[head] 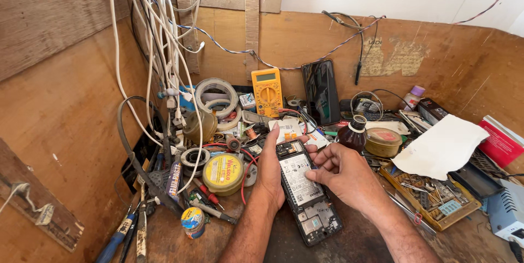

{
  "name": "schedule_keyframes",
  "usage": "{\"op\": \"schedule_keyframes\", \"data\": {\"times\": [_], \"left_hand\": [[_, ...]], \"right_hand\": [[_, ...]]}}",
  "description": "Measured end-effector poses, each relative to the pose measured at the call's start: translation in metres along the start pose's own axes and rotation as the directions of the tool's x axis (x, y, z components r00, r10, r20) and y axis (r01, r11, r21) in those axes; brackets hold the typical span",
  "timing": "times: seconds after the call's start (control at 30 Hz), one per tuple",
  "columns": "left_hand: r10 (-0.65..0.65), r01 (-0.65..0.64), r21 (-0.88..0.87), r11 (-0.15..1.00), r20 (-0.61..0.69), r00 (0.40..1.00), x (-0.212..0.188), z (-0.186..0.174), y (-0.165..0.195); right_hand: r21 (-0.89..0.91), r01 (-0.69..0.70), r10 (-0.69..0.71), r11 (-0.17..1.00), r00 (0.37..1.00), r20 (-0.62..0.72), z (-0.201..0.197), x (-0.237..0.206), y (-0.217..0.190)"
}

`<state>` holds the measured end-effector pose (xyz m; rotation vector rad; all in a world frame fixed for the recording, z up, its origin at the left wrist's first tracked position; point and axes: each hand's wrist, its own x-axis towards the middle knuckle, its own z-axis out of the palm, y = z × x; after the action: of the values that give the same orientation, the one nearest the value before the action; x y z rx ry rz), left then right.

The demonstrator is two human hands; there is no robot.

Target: The person pries open the back cover of a smartphone, removes the battery, and works on the internal components, using a small hand tool on the internals and picking up a bottle of liquid near the end.

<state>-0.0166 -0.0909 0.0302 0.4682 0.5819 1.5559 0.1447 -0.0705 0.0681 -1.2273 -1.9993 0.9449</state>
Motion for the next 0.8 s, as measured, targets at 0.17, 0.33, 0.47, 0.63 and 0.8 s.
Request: {"op": "schedule_keyframes", "data": {"times": [0.17,0.33,0.47,0.63,0.8], "left_hand": [[0.019,-0.019,0.009,1.000,0.038,0.999,0.001,-0.001,-0.001],[-0.010,0.010,0.018,1.000,0.037,0.999,0.001,0.000,-0.002],[-0.020,0.023,-0.041,0.999,0.076,0.997,0.003,-0.003,-0.004],[-0.049,0.058,-0.081,0.995,0.103,0.993,0.008,-0.007,-0.005],[-0.098,0.112,-0.094,0.989,0.140,0.985,0.007,-0.007,-0.004]], "right_hand": [[0.108,-0.098,0.094,0.989,0.995,0.043,-0.008,0.004,0.002],[-0.156,-0.101,0.110,0.983,0.993,0.051,-0.012,0.011,0.000],[-0.348,0.010,0.032,0.937,0.993,0.114,-0.011,0.016,-0.003],[-0.515,0.046,0.066,0.856,0.978,0.197,-0.015,0.018,-0.009],[-0.409,0.250,-0.156,0.878,0.956,0.250,-0.018,0.012,-0.010]]}}
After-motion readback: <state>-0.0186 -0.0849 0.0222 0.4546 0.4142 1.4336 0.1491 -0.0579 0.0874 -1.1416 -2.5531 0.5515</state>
